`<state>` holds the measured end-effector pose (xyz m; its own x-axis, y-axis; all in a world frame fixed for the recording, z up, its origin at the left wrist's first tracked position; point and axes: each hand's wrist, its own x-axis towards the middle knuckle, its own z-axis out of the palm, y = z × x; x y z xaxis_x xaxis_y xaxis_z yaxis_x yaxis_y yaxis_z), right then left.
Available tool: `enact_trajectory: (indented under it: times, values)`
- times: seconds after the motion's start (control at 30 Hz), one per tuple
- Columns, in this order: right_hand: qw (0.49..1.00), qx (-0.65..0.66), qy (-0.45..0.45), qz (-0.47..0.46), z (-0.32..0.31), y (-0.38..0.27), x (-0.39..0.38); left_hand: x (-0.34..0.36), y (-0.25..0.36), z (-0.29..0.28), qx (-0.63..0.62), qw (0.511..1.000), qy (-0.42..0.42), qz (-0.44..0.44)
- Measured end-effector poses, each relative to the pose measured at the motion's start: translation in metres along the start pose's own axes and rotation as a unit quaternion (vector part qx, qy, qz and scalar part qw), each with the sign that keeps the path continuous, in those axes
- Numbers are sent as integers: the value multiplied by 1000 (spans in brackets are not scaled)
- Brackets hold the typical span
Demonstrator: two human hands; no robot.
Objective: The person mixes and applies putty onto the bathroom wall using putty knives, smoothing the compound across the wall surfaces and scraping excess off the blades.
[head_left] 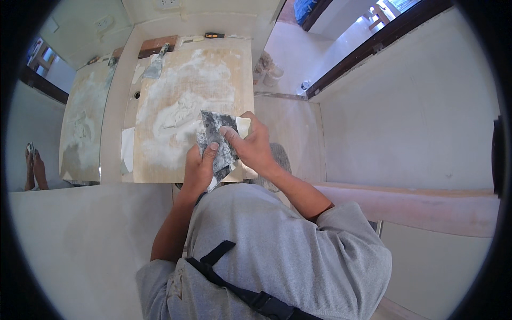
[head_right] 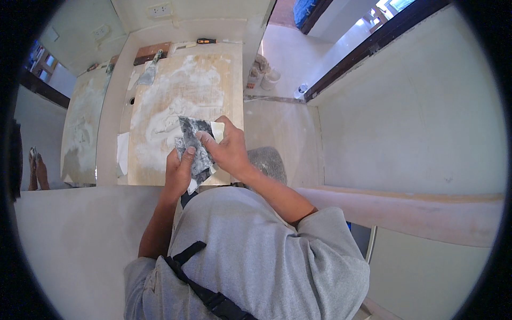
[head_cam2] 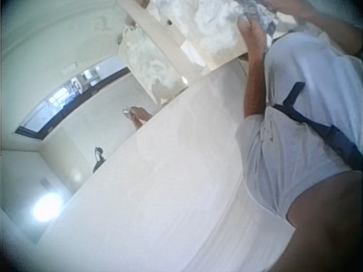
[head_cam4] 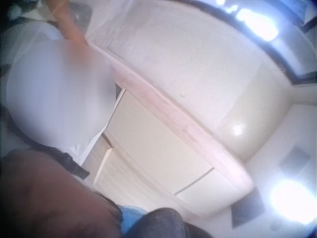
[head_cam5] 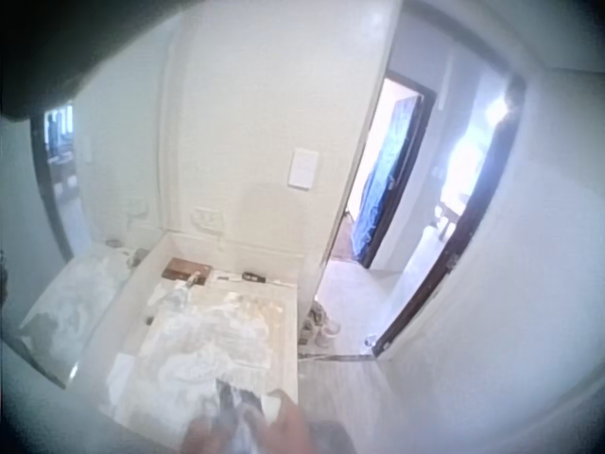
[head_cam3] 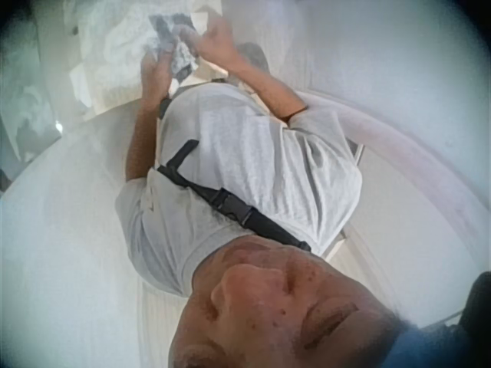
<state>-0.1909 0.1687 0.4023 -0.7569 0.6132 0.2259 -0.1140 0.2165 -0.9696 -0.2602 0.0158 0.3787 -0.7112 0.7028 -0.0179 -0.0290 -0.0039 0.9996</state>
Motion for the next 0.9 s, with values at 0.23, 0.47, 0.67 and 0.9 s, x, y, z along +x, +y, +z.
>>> enact_trajectory:
  times: [0.23, 0.47, 0.67, 0.9]
  values:
    - [996, -45, -73, -41, -11, -7, 5, 7, 8, -21, 83, 987, -136, -9]
    - [999, 8, -34, 29, -5, -3, 0, 4, 9, -15, 88, 995, -28, 34]
    - [995, -61, -74, 11, -14, 2, 12, 11, 22, -27, 103, 981, -143, -78]
    - [980, 63, -70, 174, -15, 26, 17, 19, 4, -39, -399, 892, -117, -178]
